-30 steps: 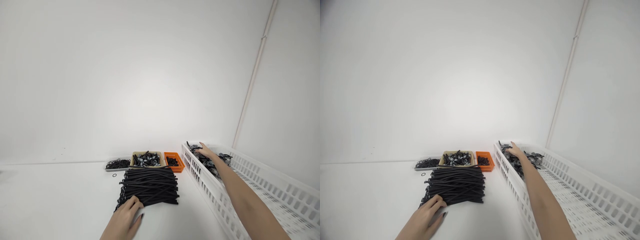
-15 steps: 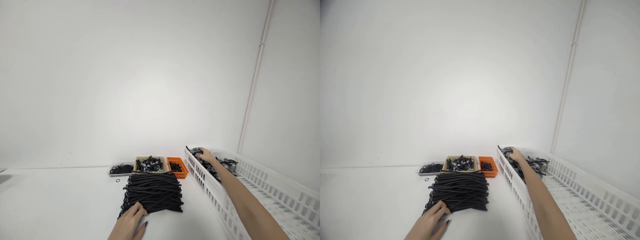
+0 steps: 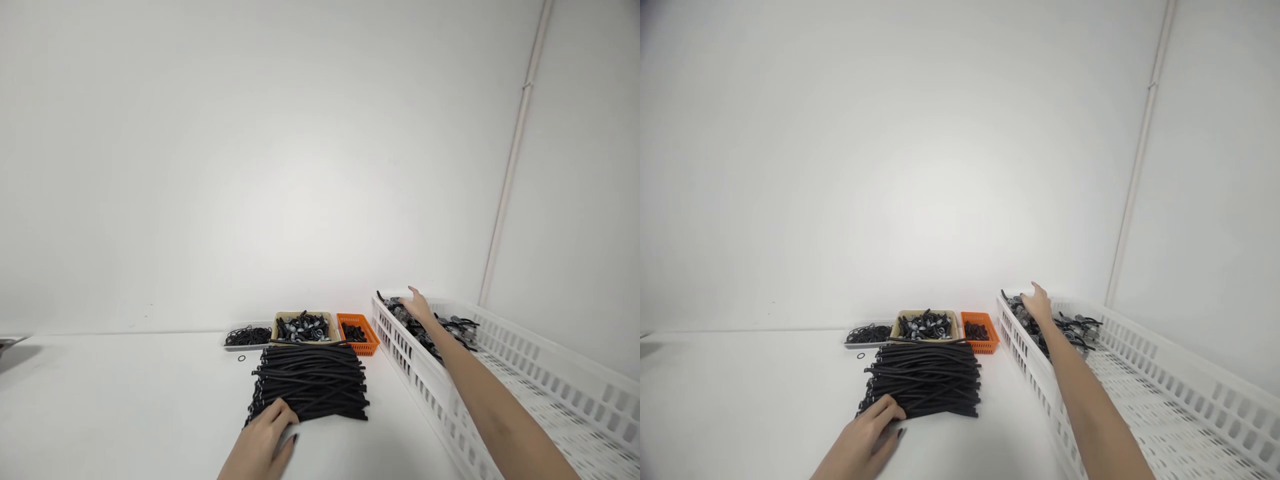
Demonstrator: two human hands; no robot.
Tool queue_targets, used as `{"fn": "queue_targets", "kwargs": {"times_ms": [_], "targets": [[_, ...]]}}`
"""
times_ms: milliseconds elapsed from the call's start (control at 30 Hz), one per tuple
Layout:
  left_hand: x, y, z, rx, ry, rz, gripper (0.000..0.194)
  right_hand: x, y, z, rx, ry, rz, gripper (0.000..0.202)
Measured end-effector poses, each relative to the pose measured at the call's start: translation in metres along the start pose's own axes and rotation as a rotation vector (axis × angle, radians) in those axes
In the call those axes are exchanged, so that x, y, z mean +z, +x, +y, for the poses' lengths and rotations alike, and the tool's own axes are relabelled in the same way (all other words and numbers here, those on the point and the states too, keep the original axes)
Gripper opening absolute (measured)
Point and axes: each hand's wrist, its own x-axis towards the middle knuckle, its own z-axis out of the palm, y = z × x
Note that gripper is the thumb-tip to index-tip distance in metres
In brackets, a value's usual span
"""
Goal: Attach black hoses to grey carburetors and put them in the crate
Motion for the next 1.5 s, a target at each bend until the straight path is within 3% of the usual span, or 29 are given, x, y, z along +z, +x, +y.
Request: {"fn": "queue_targets", "kwargs": {"times_ms": [100,233,333,433,567,667,767,833,933,1067,1267,1400,1500], "targets": [[0.001,0.000,-0.005,-0.012,0.009,0.056,0.025,-0.006,-0.005,-0.020,-0.166,0.004,0.183,0.055],[0.002,0.001,-0.013,-0.043,0.071,0.089,0.026,0.003,-0.025,-0.076,-0.504,0.100,0.397,0.039],[0.003,0.002,-0.017,-0.061,0.130,0.094,0.024,0.023,-0.062,-0.124,-0.722,0.159,0.280,0.028],[0.004,0.003,-0.019,-0.063,0.176,0.097,0.022,0.045,-0.124,-0.154,-0.936,0.181,0.106,0.023],[0.004,0.004,-0.019,-0.044,0.230,0.124,0.018,0.062,-0.218,-0.151,-1.183,0.180,-0.050,0.026],[0.003,0.003,-0.018,-0.028,0.268,0.166,0.016,0.064,-0.256,-0.135,-1.188,0.194,-0.119,0.030],[0.000,0.004,-0.016,-0.017,0.331,0.218,0.016,0.062,-0.246,-0.129,-0.998,0.188,-0.164,0.028],[-0.003,0.005,-0.015,-0.025,0.388,0.248,0.017,0.062,-0.219,-0.136,-0.819,0.182,-0.201,0.025],[-0.004,0.008,-0.015,-0.016,0.473,0.275,0.021,0.072,-0.175,-0.155,-0.615,0.107,-0.367,0.029],[-0.002,0.008,-0.016,0.026,0.468,0.273,0.022,0.103,-0.143,-0.176,-0.572,0.037,-0.473,0.025],[0.001,0.005,-0.018,0.068,0.371,0.299,0.017,0.152,-0.140,-0.189,-0.525,-0.016,-0.595,0.018],[0.003,0.004,-0.017,0.109,0.363,0.327,0.017,0.166,-0.138,-0.188,-0.462,-0.007,-0.591,0.018],[0.003,0.004,-0.015,0.114,0.353,0.335,0.015,0.166,-0.137,-0.183,-0.428,0.041,-0.557,0.019]]}}
